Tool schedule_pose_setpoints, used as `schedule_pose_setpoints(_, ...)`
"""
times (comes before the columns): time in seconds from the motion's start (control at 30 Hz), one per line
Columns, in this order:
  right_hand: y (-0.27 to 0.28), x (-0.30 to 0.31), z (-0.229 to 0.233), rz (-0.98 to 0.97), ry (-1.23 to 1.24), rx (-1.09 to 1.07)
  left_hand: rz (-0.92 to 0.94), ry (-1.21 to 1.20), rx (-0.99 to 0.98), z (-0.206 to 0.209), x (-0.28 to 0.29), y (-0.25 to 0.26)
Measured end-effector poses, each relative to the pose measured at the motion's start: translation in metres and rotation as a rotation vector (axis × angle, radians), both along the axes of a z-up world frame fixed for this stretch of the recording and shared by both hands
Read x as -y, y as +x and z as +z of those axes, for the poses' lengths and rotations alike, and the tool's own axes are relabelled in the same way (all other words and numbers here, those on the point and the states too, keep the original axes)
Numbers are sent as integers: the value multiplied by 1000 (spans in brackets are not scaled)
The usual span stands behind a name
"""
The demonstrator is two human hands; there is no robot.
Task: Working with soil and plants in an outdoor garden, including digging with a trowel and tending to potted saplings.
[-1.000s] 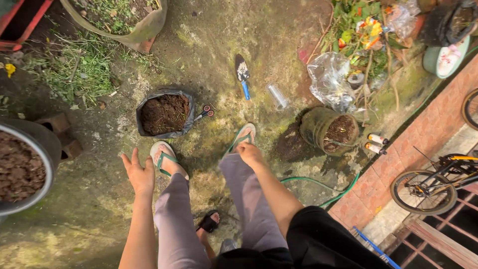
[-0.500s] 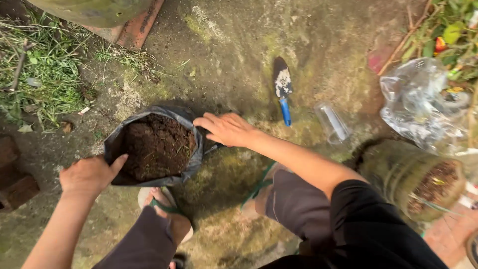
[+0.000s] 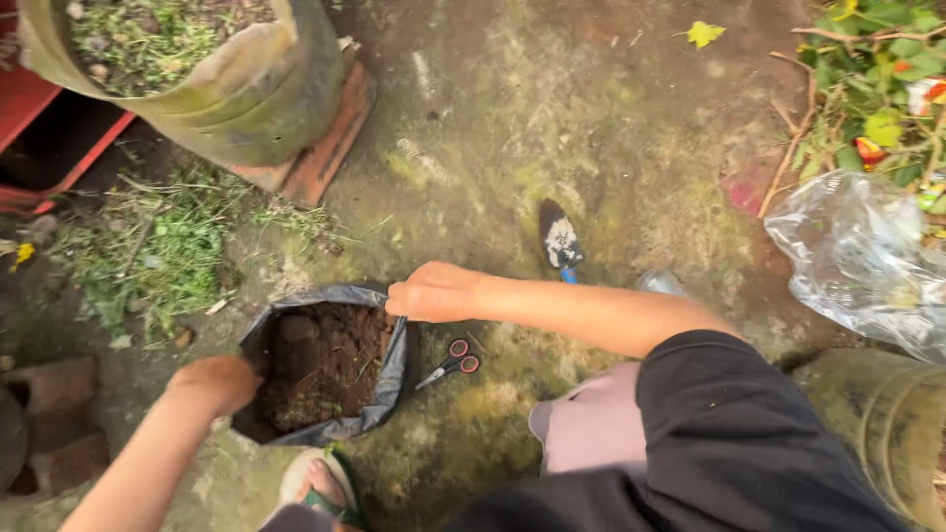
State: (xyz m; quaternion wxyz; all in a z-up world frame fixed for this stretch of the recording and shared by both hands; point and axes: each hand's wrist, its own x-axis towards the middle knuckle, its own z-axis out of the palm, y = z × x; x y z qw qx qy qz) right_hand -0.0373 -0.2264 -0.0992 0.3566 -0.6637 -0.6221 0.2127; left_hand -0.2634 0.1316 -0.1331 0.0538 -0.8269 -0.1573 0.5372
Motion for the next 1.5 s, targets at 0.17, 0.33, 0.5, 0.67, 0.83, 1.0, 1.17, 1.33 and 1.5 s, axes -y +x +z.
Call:
schedule_pose_setpoints(0.17, 0, 49, 29, 50, -70, 91, 105, 19, -170, 111, 47, 51)
schedule_pose_setpoints(0.33, 73, 93, 66, -164, -22, 135, -61, 16, -94, 88, 67, 146)
schedule_pose_setpoints(0.5, 125, 126, 79, -506, -555, 343, -237, -40, 161, 78, 94, 214)
schedule_pose_setpoints(0.67, 113, 217, 45, -833, -339, 203, -330, 14, 490, 188, 214, 214)
schedule_pose_setpoints(0.83, 48, 333, -13, -1244, -573, -80, -448, -224, 67, 142, 281, 174)
schedule_pose_setpoints(1.0, 10, 368, 12, -1218, -1237, -190, -525, -235, -3, -31, 268, 130)
schedule_pose_setpoints(1.17, 21, 422, -14, -1302, -1107, -18, -466, -114, -55, -15, 313, 138)
schedule_pose_setpoints(1.33, 82, 469, 49, -1373, -1109, 88, -369, -16, -97, -34, 317, 118)
schedule_pose_setpoints(1.5, 120, 506, 89, -1284, -1040, 501, -434, -108, -67, -78, 310, 108)
